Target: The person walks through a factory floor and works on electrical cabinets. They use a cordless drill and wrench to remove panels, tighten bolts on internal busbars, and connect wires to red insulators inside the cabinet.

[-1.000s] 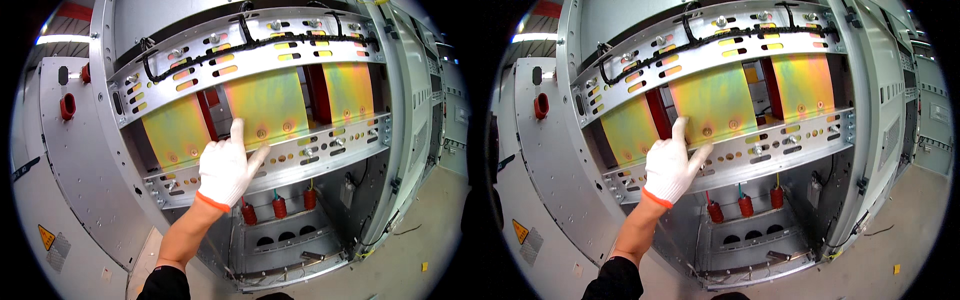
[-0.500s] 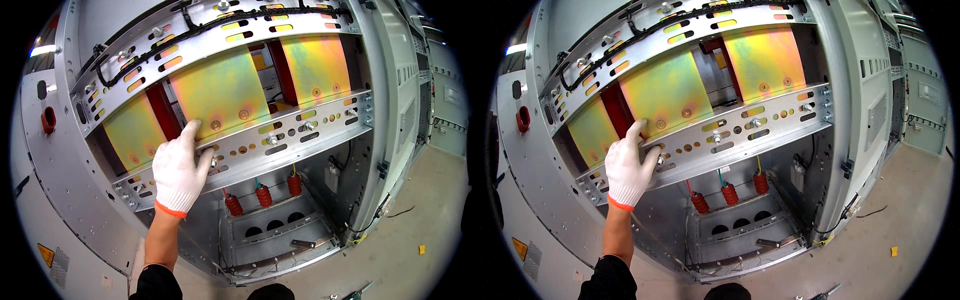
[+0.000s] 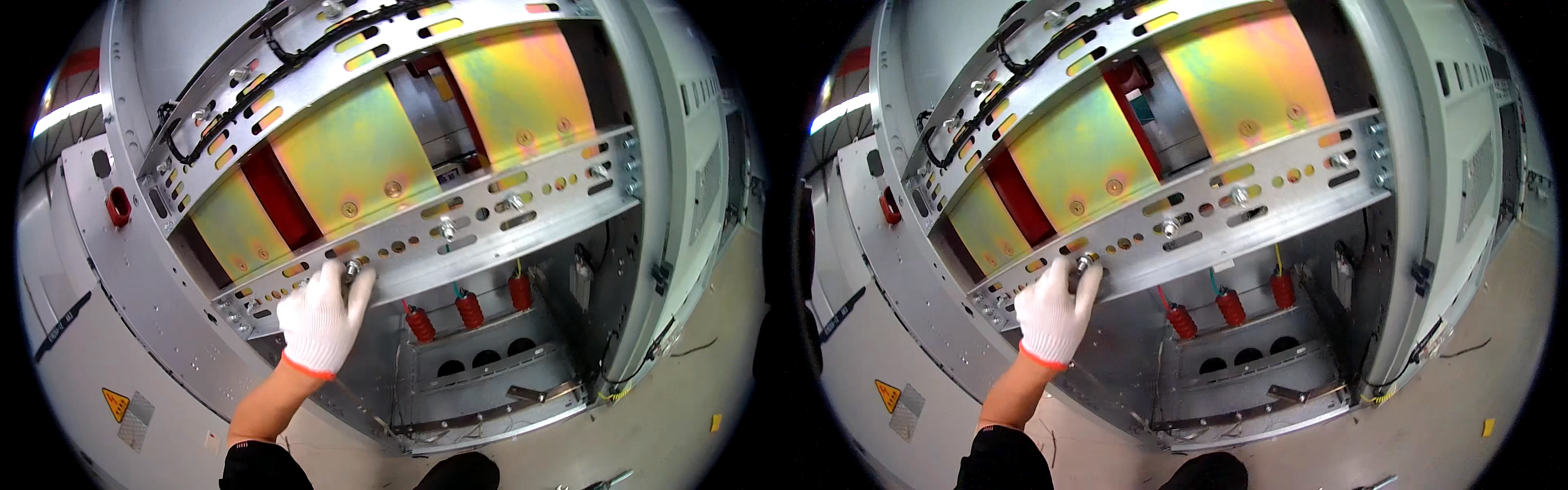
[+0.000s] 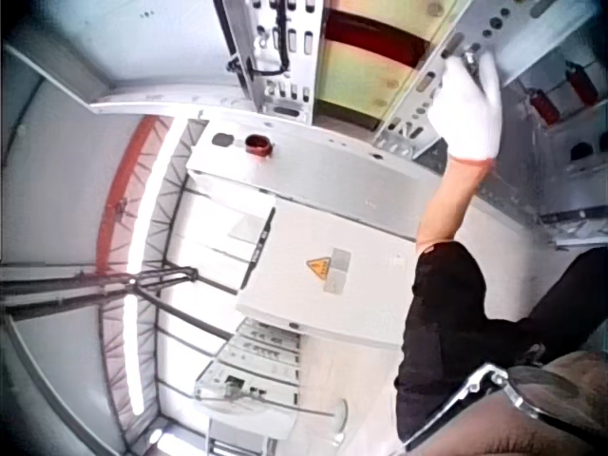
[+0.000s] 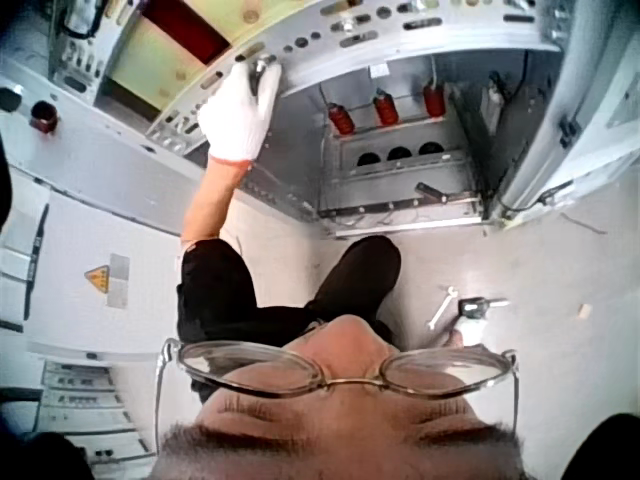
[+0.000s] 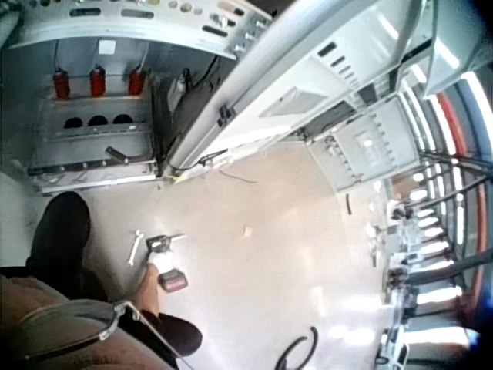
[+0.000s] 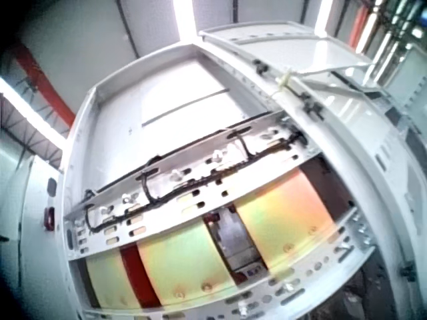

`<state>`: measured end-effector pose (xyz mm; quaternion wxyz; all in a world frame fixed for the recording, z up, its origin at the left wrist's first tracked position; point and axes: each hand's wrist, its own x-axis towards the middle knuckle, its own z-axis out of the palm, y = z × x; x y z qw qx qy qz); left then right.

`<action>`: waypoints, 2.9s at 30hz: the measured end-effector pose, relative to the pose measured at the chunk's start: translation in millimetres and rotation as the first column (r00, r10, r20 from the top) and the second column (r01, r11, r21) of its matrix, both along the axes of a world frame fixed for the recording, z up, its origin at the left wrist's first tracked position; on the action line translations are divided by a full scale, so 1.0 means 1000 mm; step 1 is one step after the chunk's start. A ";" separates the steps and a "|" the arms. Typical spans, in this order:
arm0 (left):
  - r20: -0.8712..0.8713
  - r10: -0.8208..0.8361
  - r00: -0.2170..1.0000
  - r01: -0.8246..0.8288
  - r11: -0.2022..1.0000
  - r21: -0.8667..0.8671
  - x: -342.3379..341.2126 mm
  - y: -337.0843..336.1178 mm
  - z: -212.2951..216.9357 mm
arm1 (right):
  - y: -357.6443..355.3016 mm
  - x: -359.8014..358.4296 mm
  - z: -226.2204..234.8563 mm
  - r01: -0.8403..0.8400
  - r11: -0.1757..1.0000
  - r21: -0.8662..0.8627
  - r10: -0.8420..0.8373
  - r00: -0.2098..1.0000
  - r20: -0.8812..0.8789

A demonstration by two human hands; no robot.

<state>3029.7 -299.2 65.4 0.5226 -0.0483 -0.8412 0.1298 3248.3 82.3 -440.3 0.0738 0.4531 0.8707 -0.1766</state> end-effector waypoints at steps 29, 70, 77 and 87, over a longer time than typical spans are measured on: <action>0.416 -0.718 0.558 0.467 0.686 0.557 0.092 -0.003 -0.202 | 0.022 0.010 -0.100 -0.058 0.974 -0.220 0.061 0.998 0.006; 0.807 -0.319 -0.497 -0.503 0.864 0.031 0.270 -0.264 -0.588 | 0.018 0.016 -0.115 -0.062 0.989 -0.133 0.060 0.998 -0.024; 0.833 -0.343 -0.434 -0.466 0.877 0.118 0.218 -0.217 -0.547 | 0.025 0.022 -0.128 -0.043 0.989 -0.144 0.043 0.999 -0.005; 0.801 -0.425 -0.422 -0.419 0.875 0.243 0.213 -0.202 -0.556 | 0.017 0.013 -0.118 -0.059 0.991 -0.118 0.059 0.998 -0.007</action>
